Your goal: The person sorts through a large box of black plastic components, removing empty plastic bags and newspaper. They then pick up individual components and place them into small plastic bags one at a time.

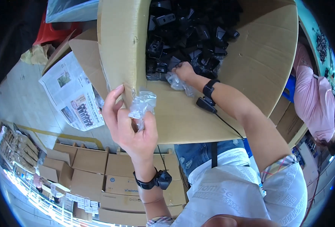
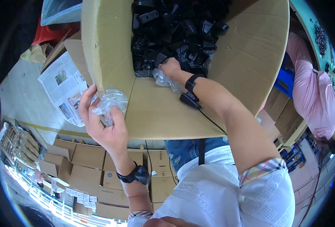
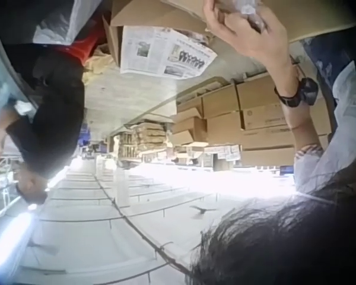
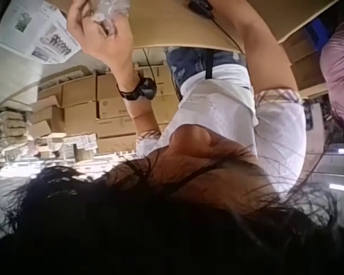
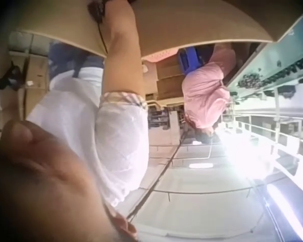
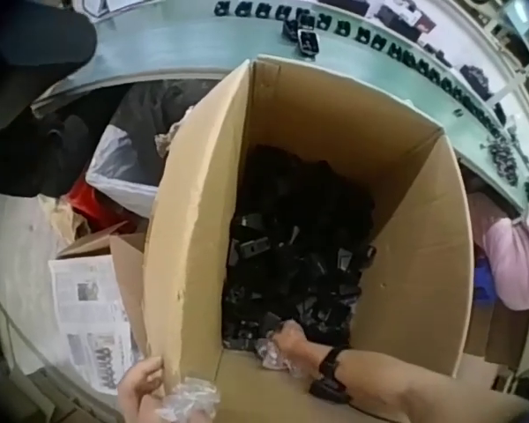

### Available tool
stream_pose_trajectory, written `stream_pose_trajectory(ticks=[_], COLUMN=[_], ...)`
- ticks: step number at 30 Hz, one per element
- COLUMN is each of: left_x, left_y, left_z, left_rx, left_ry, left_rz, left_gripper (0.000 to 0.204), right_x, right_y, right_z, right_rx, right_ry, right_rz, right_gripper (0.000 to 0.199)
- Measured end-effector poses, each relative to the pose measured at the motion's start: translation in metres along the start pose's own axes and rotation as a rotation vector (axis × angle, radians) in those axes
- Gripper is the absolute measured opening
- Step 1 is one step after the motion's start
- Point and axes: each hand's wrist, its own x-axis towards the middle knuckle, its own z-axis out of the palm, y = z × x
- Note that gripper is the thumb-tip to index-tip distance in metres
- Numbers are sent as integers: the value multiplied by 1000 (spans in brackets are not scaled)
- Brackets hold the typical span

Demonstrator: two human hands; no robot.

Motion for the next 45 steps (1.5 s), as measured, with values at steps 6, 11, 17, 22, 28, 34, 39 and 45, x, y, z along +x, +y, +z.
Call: stream_pose_trajectory(ticks=[6, 11, 17, 22, 28, 34, 39, 45], left_x=[-2, -2, -2, -4, -2, -5, -3, -3], left_y=[2, 1, 1, 0, 2, -2, 0, 2], left_z=[-1, 0, -1, -1, 2, -3, -1, 0], left_rx=[-8, -16, -14, -29, -31, -3, -18, -15], left_ry=[-1, -1, -2, 23, -9, -11, -15, -18], left_rz=[-15, -44, -57, -58, -45, -47, -50, -41], left_gripper=[14, 12, 12, 12, 12, 12, 12, 14], right_x=[-3, -10, -23, -8, 1, -25, -8, 33], right_y=[-11, 0, 2, -9, 10, -14, 4, 7], right_z=[19, 4, -6, 13, 11, -3, 11, 24], right_rx=[-222, -154, -258, -353, -62, -259, -168, -91], right_ry=[77, 38, -3, 113, 136, 147, -63, -105], right_rz=[44, 9, -157, -127, -206, -189, -245, -160], right_gripper=[38, 35, 32, 33, 29, 35, 41, 40])
